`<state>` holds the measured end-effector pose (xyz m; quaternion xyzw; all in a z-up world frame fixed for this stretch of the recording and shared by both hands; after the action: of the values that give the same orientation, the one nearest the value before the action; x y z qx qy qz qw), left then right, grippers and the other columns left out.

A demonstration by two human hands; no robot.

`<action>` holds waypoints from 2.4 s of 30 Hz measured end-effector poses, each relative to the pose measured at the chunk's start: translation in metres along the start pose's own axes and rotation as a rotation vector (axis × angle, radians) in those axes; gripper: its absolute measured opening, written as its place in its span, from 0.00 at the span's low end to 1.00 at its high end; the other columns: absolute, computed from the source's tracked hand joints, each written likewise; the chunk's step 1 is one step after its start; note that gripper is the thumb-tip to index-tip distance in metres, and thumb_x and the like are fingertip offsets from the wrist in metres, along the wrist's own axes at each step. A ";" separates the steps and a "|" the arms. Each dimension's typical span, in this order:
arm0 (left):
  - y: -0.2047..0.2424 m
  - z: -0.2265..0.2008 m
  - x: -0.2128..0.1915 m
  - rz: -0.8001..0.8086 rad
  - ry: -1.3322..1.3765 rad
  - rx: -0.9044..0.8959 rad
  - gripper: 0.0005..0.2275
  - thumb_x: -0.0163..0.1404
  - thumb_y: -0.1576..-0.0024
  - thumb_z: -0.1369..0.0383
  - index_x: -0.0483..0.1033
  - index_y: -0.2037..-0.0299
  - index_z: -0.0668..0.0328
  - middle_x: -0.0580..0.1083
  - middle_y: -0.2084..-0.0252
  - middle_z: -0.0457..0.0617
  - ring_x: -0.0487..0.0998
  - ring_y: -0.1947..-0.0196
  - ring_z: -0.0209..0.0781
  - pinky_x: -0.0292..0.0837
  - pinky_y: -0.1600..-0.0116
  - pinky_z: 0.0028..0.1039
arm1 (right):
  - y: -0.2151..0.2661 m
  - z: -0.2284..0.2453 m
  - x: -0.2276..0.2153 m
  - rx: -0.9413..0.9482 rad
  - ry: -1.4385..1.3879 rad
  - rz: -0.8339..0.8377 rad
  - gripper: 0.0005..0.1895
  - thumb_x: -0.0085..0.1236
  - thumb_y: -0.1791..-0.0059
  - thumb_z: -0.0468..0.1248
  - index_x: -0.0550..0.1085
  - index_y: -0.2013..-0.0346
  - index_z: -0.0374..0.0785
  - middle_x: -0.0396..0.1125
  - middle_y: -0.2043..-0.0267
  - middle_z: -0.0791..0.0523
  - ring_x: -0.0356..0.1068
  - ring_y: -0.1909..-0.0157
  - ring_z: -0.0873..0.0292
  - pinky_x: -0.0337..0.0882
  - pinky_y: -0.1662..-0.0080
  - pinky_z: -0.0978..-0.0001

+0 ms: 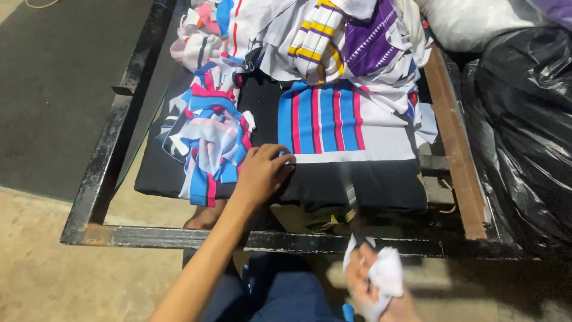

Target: The person uses scissors to cut a piece of striped fabric on a table. They hold the fabric with one hand while cutting with the other, occasionally adjusting the fabric's position to continue cutting along the pattern.

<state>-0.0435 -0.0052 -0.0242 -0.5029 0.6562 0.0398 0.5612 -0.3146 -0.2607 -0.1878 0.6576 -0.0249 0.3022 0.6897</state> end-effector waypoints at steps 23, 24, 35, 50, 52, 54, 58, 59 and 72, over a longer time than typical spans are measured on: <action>0.002 -0.007 -0.003 -0.053 0.001 0.127 0.04 0.57 0.38 0.69 0.79 0.62 0.59 0.76 0.56 0.49 0.75 0.57 0.49 0.63 0.59 0.40 | 0.051 -0.062 0.144 -0.133 0.665 0.510 0.28 0.44 0.41 0.48 0.61 0.82 0.38 0.59 0.84 0.48 0.48 0.87 0.64 0.51 0.83 0.77; 0.001 -0.008 -0.004 -0.057 -0.007 0.116 0.04 0.56 0.37 0.68 0.78 0.63 0.59 0.75 0.57 0.48 0.74 0.58 0.48 0.62 0.59 0.39 | 0.052 -0.061 0.145 -0.162 0.682 0.498 0.27 0.45 0.41 0.47 0.60 0.82 0.39 0.59 0.85 0.49 0.50 0.87 0.63 0.50 0.82 0.76; 0.001 -0.007 -0.004 -0.022 0.033 0.102 0.03 0.58 0.39 0.67 0.83 0.59 0.54 0.75 0.56 0.48 0.73 0.56 0.49 0.63 0.59 0.40 | 0.055 -0.061 0.141 -0.155 0.646 0.438 0.26 0.48 0.42 0.47 0.59 0.81 0.39 0.58 0.85 0.49 0.50 0.89 0.63 0.48 0.85 0.78; 0.002 -0.005 0.006 0.001 -0.054 0.130 0.03 0.55 0.38 0.71 0.82 0.58 0.54 0.75 0.55 0.49 0.73 0.56 0.49 0.63 0.58 0.39 | 0.057 -0.062 0.148 -0.090 0.703 0.412 0.29 0.52 0.43 0.46 0.56 0.85 0.42 0.58 0.85 0.48 0.51 0.90 0.62 0.45 0.85 0.78; 0.004 -0.005 0.005 0.004 -0.060 0.133 0.03 0.55 0.38 0.71 0.82 0.57 0.54 0.75 0.55 0.49 0.74 0.56 0.49 0.63 0.58 0.39 | 0.058 -0.063 0.148 -0.103 0.697 0.418 0.28 0.52 0.43 0.45 0.56 0.85 0.42 0.58 0.86 0.48 0.50 0.90 0.62 0.46 0.84 0.78; 0.003 -0.007 0.006 0.008 -0.050 0.152 0.04 0.56 0.39 0.71 0.81 0.57 0.54 0.75 0.55 0.49 0.74 0.56 0.48 0.65 0.57 0.39 | 0.059 -0.064 0.148 -0.116 0.718 0.454 0.28 0.49 0.43 0.46 0.58 0.84 0.40 0.60 0.85 0.47 0.52 0.90 0.62 0.47 0.84 0.76; 0.001 -0.010 0.003 -0.002 -0.023 0.156 0.05 0.57 0.38 0.67 0.83 0.58 0.56 0.77 0.56 0.51 0.75 0.56 0.50 0.66 0.58 0.39 | 0.060 -0.064 0.147 -0.124 0.699 0.422 0.28 0.51 0.43 0.46 0.58 0.85 0.41 0.60 0.85 0.48 0.52 0.89 0.62 0.46 0.84 0.77; 0.000 -0.011 0.003 0.000 -0.029 0.159 0.05 0.58 0.39 0.67 0.82 0.56 0.55 0.76 0.56 0.51 0.75 0.57 0.50 0.65 0.59 0.39 | 0.058 -0.064 0.146 -0.128 0.692 0.435 0.27 0.50 0.43 0.45 0.59 0.85 0.40 0.60 0.85 0.47 0.52 0.90 0.61 0.48 0.84 0.76; 0.001 -0.013 -0.002 0.020 0.004 0.155 0.06 0.57 0.39 0.68 0.84 0.54 0.53 0.73 0.56 0.50 0.72 0.57 0.50 0.63 0.60 0.40 | 0.071 -0.066 0.158 -0.194 0.880 0.278 0.33 0.53 0.43 0.47 0.66 0.90 0.34 0.61 0.87 0.51 0.54 0.89 0.63 0.57 0.79 0.75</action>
<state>-0.0536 -0.0120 -0.0185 -0.4514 0.6632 -0.0066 0.5969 -0.2417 -0.1423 -0.0647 0.3900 0.1537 0.6379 0.6460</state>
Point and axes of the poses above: each hand's wrist, its own y-axis away from the middle knuckle, its own x-axis out of the palm, z = x × y, the point moved 8 cm from there along -y, towards the middle knuckle
